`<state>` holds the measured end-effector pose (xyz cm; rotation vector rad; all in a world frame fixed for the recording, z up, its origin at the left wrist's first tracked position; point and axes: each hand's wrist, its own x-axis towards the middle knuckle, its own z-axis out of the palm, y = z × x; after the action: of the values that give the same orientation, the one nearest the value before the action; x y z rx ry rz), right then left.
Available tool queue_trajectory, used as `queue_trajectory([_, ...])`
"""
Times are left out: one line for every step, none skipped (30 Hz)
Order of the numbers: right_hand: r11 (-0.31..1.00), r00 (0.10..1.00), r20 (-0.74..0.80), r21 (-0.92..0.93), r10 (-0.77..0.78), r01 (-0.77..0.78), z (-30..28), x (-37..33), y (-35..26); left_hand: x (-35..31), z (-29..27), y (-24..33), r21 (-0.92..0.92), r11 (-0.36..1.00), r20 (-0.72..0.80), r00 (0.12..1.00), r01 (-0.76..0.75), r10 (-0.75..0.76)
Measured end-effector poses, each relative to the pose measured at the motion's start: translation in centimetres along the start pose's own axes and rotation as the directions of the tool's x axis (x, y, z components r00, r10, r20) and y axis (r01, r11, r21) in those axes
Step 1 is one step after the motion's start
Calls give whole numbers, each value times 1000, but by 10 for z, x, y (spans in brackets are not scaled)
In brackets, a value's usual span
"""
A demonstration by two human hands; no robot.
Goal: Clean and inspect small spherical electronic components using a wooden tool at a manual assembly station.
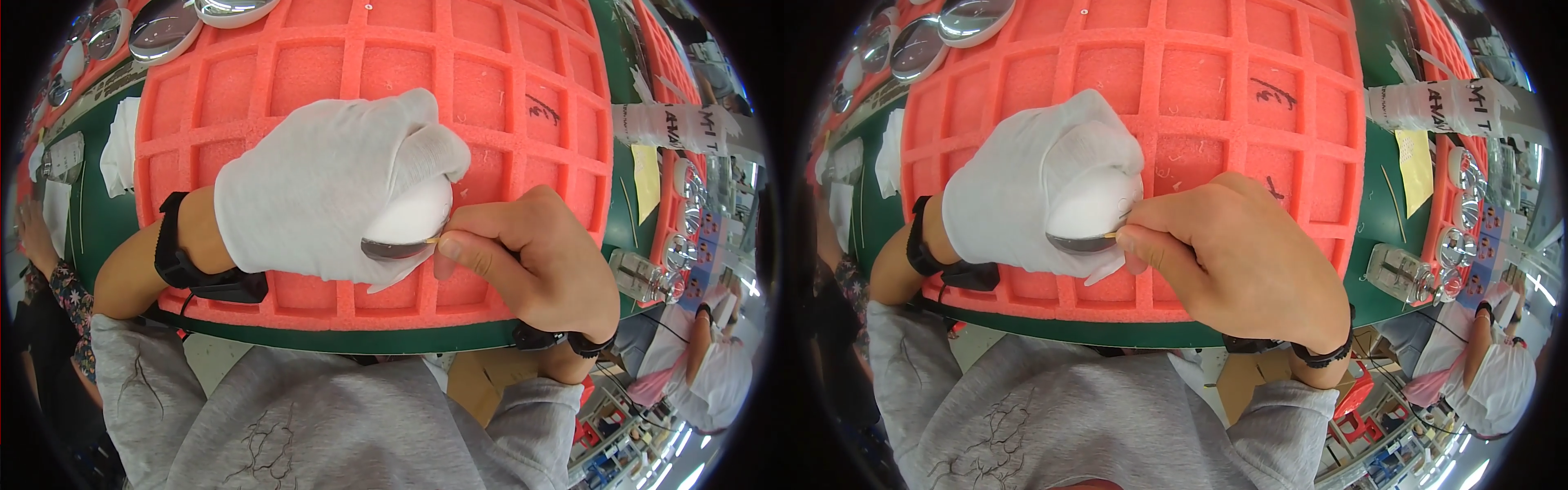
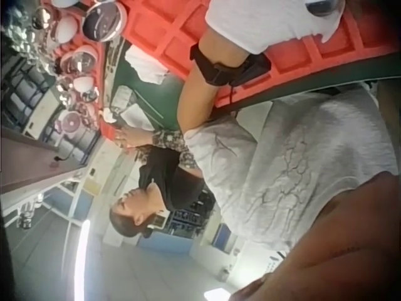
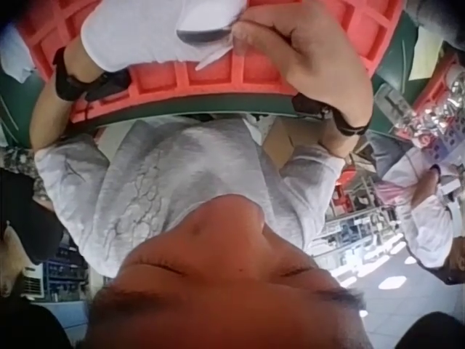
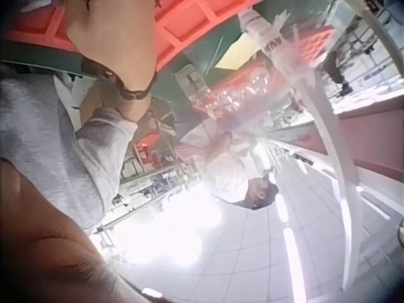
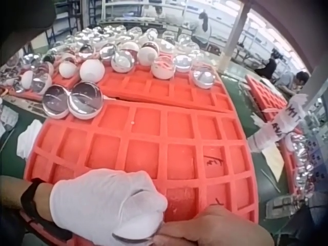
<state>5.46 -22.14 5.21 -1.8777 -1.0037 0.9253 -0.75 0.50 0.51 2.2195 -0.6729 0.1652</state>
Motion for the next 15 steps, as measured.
queue_trajectory([1000,1000,7,-3,-21,21,0,1,0,0,-1,0,12,1000,6,1000,1,-1])
queue_trajectory([1000,1000,9,-2,-20,20,0,1,0,-1,-1,0,23,1000,11,1000,1,-1])
queue_trajectory([1000,1000,17,-11,-8,9,0,1,0,-1,-1,-1,21,1000,10,1000,4,-4])
queue_trajectory([1000,1000,25,-21,2,-2,0,2,-1,-1,-1,-1,20,1000,13,1000,3,-3])
queue_trajectory([999,999,32,-30,12,-11,0,2,-2,0,-1,-1,20,1000,17,1000,2,-2])
queue_trajectory([999,999,36,-31,12,-11,0,2,-5,0,-1,-2,21,1000,20,1000,0,-1])
queue_trajectory([997,999,35,-74,39,-36,1,1,-11,1,-2,-1,21,1000,19,1000,3,-3])
queue_trajectory([991,997,33,-118,64,-60,2,1,-16,2,-4,1,42,999,47,999,12,-14])
queue_trajectory([983,996,29,-161,89,-83,2,0,-19,3,-5,3,63,998,75,997,21,-25])
queue_trajectory([983,996,30,-163,87,-81,2,1,-19,4,-7,4,85,996,103,994,28,-37])
queue_trajectory([987,994,46,-137,97,-90,1,3,-19,3,-7,4,87,996,101,994,28,-37])
queue_trajectory([989,992,61,-111,109,-102,0,5,-17,1,-6,2,66,997,87,995,31,-37])
queue_trajectory([990,990,76,-86,120,-113,0,6,-15,-1,-4,-1,44,998,73,997,34,-37])
queue_trajectory([989,991,71,-96,117,-110,-2,6,-13,-1,-4,-3,26,999,55,998,31,-32])
queue_trajectory([994,992,74,-45,105,-102,-4,4,-7,0,-5,-4,31,999,47,999,24,-25])
